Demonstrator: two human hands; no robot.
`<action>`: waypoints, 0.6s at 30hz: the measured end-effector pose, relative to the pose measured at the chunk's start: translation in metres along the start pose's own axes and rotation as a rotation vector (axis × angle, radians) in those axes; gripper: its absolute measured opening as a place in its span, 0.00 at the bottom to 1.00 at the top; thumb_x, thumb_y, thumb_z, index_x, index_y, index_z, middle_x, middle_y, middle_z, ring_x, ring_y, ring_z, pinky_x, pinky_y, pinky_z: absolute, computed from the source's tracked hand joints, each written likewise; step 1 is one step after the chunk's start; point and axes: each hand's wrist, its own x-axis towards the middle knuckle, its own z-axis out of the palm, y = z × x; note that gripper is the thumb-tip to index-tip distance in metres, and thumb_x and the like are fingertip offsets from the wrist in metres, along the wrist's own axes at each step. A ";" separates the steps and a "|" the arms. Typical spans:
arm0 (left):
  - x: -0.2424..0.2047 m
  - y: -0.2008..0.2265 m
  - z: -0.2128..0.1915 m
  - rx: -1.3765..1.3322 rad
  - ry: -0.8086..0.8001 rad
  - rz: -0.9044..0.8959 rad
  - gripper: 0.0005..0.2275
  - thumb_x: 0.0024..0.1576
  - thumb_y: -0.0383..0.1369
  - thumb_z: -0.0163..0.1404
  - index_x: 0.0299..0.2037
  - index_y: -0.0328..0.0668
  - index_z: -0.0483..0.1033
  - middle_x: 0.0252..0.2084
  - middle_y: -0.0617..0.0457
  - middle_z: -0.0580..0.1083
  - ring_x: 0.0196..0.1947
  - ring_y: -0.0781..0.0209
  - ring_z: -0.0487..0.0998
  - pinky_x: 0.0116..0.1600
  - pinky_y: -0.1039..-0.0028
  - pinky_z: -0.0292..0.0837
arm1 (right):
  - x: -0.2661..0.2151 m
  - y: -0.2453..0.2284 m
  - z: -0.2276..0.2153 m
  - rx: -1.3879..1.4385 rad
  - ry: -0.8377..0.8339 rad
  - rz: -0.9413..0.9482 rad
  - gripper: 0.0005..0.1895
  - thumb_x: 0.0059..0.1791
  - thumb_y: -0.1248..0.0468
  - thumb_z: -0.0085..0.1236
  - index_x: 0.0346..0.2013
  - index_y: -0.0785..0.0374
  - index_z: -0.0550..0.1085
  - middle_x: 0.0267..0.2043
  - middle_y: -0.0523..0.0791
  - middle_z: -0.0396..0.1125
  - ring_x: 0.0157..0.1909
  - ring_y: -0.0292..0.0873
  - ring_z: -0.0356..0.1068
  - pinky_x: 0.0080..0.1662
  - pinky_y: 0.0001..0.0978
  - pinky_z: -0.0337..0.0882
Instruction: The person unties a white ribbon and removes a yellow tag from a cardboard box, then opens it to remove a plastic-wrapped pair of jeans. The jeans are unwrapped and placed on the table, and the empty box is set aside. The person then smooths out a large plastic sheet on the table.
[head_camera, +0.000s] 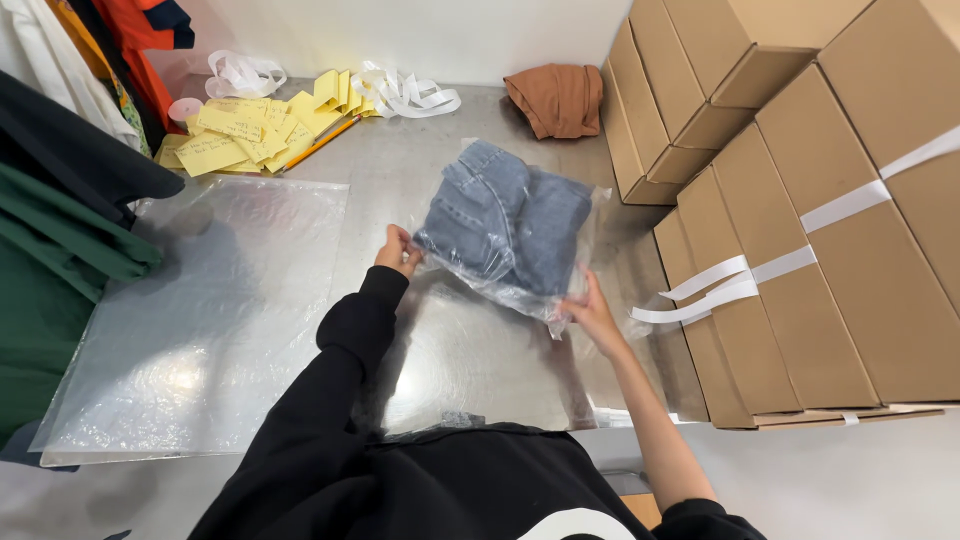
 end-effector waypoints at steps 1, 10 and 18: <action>-0.002 0.005 -0.005 -0.001 -0.002 0.000 0.16 0.59 0.32 0.54 0.47 0.51 0.55 0.33 0.55 0.76 0.43 0.47 0.80 0.52 0.54 0.69 | 0.017 0.019 -0.014 -0.001 0.002 0.001 0.48 0.46 0.73 0.58 0.76 0.49 0.48 0.42 0.52 0.72 0.38 0.42 0.75 0.39 0.34 0.78; -0.057 -0.004 -0.062 -0.806 0.072 -0.419 0.15 0.52 0.27 0.58 0.45 0.51 0.65 0.29 0.48 0.75 0.21 0.62 0.74 0.23 0.77 0.74 | -0.011 -0.014 -0.022 0.676 -0.082 0.384 0.19 0.53 0.52 0.54 0.59 0.40 0.70 0.45 0.46 0.76 0.36 0.43 0.79 0.36 0.37 0.80; -0.117 -0.052 -0.075 -0.784 -0.233 -0.321 0.17 0.57 0.25 0.55 0.55 0.50 0.67 0.27 0.43 0.75 0.16 0.64 0.68 0.19 0.82 0.61 | -0.066 -0.071 0.005 0.118 -0.199 0.140 0.31 0.45 0.73 0.57 0.63 0.57 0.69 0.29 0.49 0.73 0.27 0.41 0.77 0.30 0.25 0.78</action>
